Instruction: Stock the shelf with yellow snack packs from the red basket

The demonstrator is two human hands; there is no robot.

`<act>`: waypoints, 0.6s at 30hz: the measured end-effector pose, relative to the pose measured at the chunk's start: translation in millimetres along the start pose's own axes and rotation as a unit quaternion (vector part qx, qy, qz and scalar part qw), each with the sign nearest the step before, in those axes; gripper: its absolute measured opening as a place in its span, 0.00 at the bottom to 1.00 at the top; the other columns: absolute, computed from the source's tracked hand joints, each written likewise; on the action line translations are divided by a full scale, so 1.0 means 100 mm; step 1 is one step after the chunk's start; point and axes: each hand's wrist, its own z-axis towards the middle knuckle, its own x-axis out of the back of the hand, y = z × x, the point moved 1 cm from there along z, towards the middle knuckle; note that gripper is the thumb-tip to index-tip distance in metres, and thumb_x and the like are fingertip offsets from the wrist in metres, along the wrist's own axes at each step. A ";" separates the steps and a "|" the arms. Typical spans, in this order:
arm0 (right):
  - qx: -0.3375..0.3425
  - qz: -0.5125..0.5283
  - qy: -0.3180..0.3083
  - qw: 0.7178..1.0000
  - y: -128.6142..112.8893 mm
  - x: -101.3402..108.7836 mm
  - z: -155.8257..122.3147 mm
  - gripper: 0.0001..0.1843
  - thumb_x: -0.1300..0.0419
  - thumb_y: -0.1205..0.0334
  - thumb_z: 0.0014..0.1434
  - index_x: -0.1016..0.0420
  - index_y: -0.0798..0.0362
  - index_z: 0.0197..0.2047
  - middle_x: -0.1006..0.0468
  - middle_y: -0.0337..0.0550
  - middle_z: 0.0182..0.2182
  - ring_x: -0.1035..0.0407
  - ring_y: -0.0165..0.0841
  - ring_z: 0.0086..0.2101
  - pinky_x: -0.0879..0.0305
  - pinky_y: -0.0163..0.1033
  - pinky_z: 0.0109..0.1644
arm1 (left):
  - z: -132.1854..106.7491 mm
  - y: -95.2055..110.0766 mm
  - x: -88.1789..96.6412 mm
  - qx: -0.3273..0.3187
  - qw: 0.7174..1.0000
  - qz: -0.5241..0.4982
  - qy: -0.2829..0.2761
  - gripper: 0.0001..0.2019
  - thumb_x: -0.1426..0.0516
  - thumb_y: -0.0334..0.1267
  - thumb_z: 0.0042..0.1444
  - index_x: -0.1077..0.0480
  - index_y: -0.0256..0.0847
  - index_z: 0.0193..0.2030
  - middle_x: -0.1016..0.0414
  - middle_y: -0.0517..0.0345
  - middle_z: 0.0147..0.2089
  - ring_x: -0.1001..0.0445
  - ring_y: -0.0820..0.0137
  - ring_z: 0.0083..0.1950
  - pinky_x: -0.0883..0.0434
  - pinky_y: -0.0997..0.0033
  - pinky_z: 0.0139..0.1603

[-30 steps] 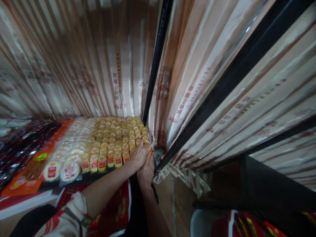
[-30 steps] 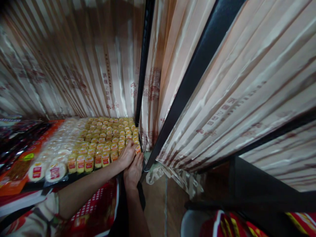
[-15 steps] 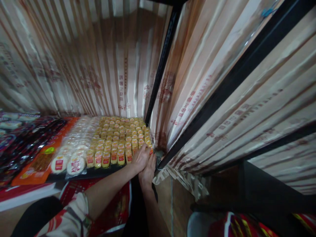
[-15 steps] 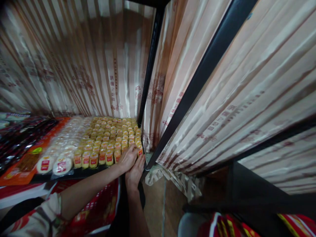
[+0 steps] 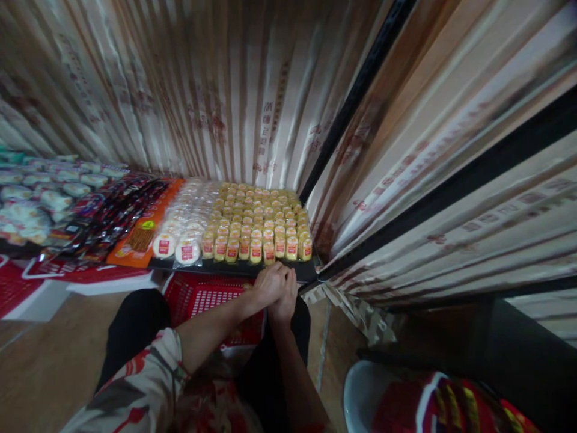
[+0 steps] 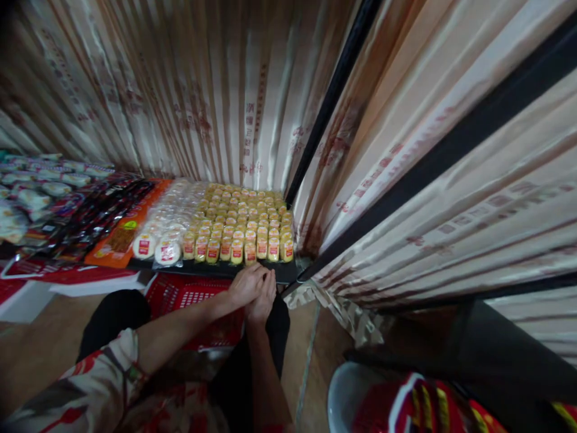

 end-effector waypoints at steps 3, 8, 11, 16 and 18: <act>0.025 0.045 0.014 0.999 -0.08 -0.05 -0.20 0.31 0.53 0.59 0.61 0.52 0.62 0.65 0.40 0.64 0.60 0.45 0.43 0.60 0.40 0.55 0.58 | -0.24 -0.21 -0.03 0.001 1.000 0.007 0.015 0.14 0.55 0.29 0.59 0.31 0.38 0.46 0.28 0.51 0.44 0.30 0.67 0.47 0.33 0.68 0.54; 0.073 0.064 -0.020 0.995 -0.32 -0.21 -0.57 0.25 0.53 0.62 0.62 0.43 0.59 0.62 0.36 0.61 0.58 0.42 0.41 0.59 0.38 0.53 0.57 | -0.68 -0.61 -0.12 0.058 0.996 -0.040 0.047 0.14 0.58 0.31 0.62 0.32 0.38 0.44 0.26 0.51 0.43 0.29 0.68 0.46 0.32 0.66 0.53; 0.044 0.072 -0.083 0.993 -0.49 -0.36 -0.72 0.25 0.53 0.66 0.60 0.39 0.61 0.60 0.34 0.60 0.57 0.43 0.40 0.59 0.39 0.51 0.59 | -0.88 -0.82 -0.14 0.143 0.987 -0.065 0.035 0.15 0.58 0.32 0.62 0.33 0.39 0.47 0.25 0.51 0.47 0.28 0.68 0.48 0.32 0.67 0.53; 0.008 0.056 -0.290 0.955 -0.72 -0.63 -0.79 0.26 0.53 0.72 0.54 0.32 0.64 0.56 0.28 0.60 0.52 0.34 0.39 0.53 0.37 0.44 0.57 | -1.08 -1.21 -0.14 0.255 0.966 -0.035 -0.033 0.17 0.57 0.29 0.61 0.33 0.38 0.52 0.26 0.49 0.52 0.27 0.68 0.51 0.33 0.68 0.54; 0.006 0.031 -0.390 0.920 -0.79 -0.74 -0.79 0.24 0.52 0.73 0.54 0.29 0.62 0.53 0.25 0.58 0.48 0.30 0.39 0.48 0.35 0.41 0.53 | -1.13 -1.39 -0.16 0.275 0.959 -0.012 -0.071 0.19 0.57 0.27 0.59 0.33 0.36 0.53 0.27 0.46 0.53 0.28 0.67 0.53 0.33 0.68 0.55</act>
